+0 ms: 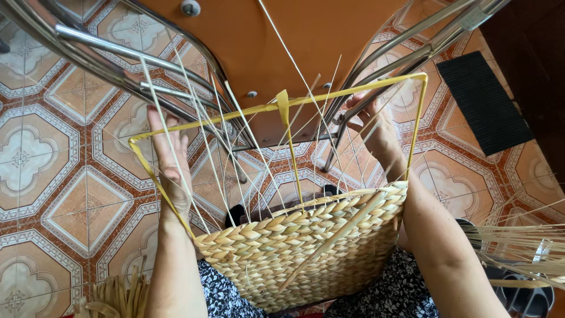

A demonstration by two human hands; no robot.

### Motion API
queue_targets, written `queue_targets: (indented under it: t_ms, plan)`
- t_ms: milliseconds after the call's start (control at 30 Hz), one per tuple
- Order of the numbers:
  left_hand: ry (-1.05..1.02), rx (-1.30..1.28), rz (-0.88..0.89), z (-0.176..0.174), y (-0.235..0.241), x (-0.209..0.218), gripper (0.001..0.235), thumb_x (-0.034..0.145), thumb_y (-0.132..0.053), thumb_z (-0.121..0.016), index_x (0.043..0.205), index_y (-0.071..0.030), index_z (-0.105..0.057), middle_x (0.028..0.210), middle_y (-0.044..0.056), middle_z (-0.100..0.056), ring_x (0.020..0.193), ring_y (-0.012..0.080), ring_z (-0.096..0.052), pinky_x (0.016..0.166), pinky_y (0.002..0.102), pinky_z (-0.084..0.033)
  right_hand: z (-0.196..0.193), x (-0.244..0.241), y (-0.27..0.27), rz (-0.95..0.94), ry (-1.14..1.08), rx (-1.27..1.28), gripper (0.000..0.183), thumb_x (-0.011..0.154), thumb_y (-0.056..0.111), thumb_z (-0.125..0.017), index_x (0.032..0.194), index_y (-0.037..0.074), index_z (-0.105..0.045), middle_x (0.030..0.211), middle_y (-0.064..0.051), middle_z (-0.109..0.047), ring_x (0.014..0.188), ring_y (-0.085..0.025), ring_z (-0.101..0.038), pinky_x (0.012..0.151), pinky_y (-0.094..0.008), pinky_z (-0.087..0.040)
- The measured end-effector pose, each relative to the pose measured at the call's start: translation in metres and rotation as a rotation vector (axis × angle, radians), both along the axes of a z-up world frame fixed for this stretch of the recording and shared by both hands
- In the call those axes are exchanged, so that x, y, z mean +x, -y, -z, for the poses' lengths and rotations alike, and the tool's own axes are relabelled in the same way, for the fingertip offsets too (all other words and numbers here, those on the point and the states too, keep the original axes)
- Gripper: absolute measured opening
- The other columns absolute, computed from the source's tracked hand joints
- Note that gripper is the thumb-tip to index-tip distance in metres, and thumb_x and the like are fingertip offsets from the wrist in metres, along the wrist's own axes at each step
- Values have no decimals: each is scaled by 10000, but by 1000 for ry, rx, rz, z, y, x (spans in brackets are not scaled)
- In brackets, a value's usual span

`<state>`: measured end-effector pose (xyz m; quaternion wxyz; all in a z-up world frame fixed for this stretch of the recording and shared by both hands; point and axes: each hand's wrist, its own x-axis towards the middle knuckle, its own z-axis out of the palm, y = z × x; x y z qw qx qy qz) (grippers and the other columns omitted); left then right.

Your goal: The person weaves a basket by hand using dried palm leaves. They sit on the floor and interlace the leaves through a metal frame structure, tightening the weave and occasionally adjusting the basket's position.

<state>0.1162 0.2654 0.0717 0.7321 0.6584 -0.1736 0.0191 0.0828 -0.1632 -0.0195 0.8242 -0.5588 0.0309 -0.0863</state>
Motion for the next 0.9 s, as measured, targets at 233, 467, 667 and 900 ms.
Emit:
queue_targets:
  t_ms: [233,467,667,900]
  plan:
    - [29,-64,-6,-1,-1,-4,1392,638,-983,-617,1663,-173,-135,1667,142,-275,1628,383,-259,1347,585,-163,5,-12,5,-6,-11,16,476,1032,538,-533,1281,134,-562,1268,-62,-614,1230,-204,-588,979,-452,-527]
    - [79,-100,-60,18,-8,2,1187,737,-899,-673,1573,-165,-260,1556,98,-392,1496,310,-394,1313,543,-269,13,-25,9,-5,-28,29,502,1041,529,-532,1314,110,-572,1296,-60,-613,1236,-206,-583,1013,-460,-512]
    - [9,-76,-88,25,-14,14,825,958,-559,-760,1473,-44,-374,1435,144,-512,1380,318,-517,1214,489,-427,15,-19,21,-52,-38,-12,523,1018,490,-531,1405,138,-518,1427,-65,-576,1332,-203,-550,1008,-418,-483]
    - [-184,-302,-136,23,-47,-43,613,1085,-439,-582,1501,-19,-420,1369,177,-597,1212,313,-659,1098,442,-539,-24,-91,49,365,-112,-93,368,1039,306,-566,1309,59,-599,1200,-86,-721,1087,-194,-706,897,-337,-586]
